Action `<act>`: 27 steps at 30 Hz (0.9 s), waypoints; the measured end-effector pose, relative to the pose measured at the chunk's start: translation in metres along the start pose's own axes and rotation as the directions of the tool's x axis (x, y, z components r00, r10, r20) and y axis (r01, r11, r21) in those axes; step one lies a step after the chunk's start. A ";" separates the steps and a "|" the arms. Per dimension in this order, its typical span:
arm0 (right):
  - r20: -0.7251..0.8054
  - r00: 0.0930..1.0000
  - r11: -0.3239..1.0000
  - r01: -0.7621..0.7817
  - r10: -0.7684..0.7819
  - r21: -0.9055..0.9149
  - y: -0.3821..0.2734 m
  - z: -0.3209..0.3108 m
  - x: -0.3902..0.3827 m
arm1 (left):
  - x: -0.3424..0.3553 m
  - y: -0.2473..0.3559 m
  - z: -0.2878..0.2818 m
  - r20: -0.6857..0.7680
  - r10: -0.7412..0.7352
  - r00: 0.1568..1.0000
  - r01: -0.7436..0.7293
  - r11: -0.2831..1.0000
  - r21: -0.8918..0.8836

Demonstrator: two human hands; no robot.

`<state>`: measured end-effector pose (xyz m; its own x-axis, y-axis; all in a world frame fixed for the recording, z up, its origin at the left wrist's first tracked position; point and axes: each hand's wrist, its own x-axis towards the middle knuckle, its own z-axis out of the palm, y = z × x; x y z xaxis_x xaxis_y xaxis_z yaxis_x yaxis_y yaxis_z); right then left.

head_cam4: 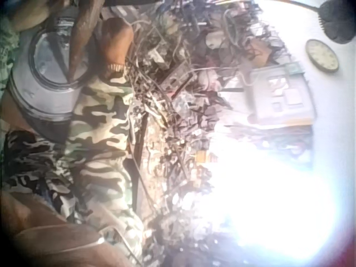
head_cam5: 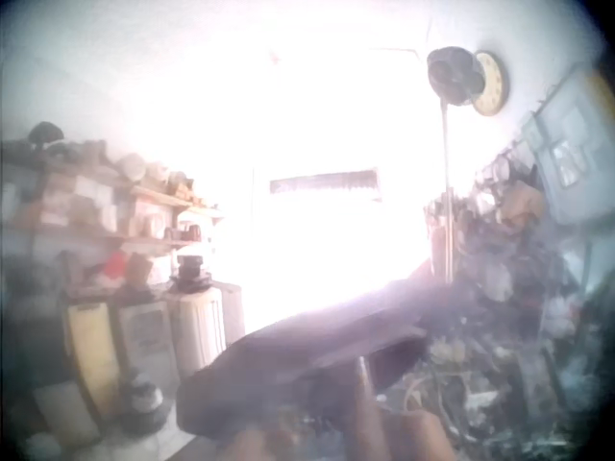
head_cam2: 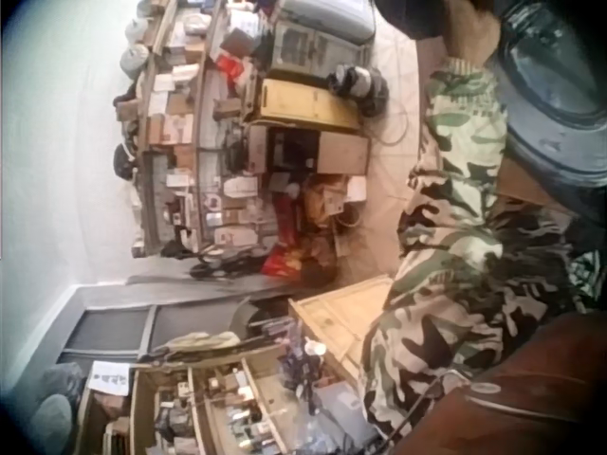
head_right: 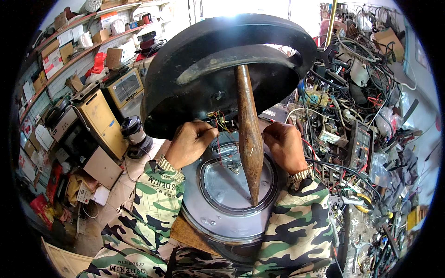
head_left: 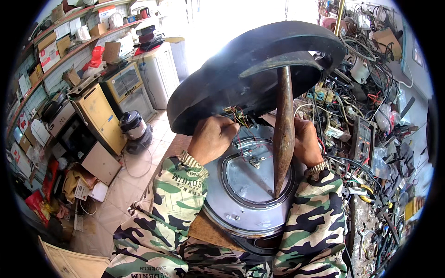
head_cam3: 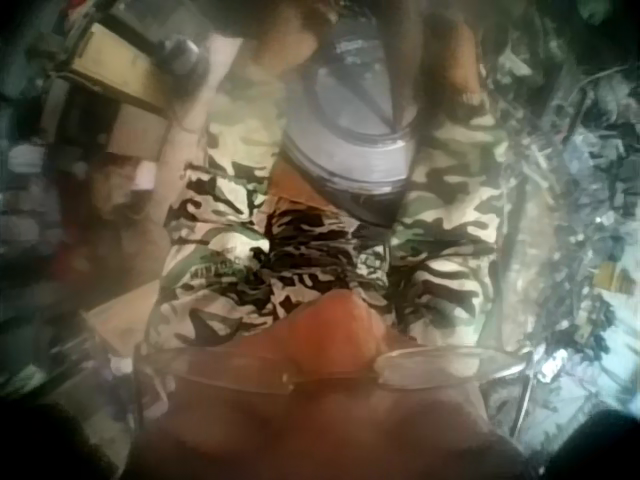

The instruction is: The person disassembles a black electric kettle on a cluttered workbench. They use a screwdriver to remove screws from the base, then pry open the plastic casing with a hammer to access the internal wiring and heating element.

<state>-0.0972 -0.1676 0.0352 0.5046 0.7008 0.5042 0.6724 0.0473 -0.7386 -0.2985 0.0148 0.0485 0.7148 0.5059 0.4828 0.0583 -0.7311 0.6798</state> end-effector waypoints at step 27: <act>-0.018 1.000 1.000 -0.012 0.012 -0.022 -0.018 0.065 0.043 | -0.005 -0.004 0.002 0.077 -0.164 0.983 0.171 0.981 -0.087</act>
<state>-0.1229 -0.0922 0.0410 0.5220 0.6884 0.5037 0.6783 0.0229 -0.7344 -0.3015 0.0145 0.0422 0.7467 0.5825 0.3210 0.1183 -0.5913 0.7977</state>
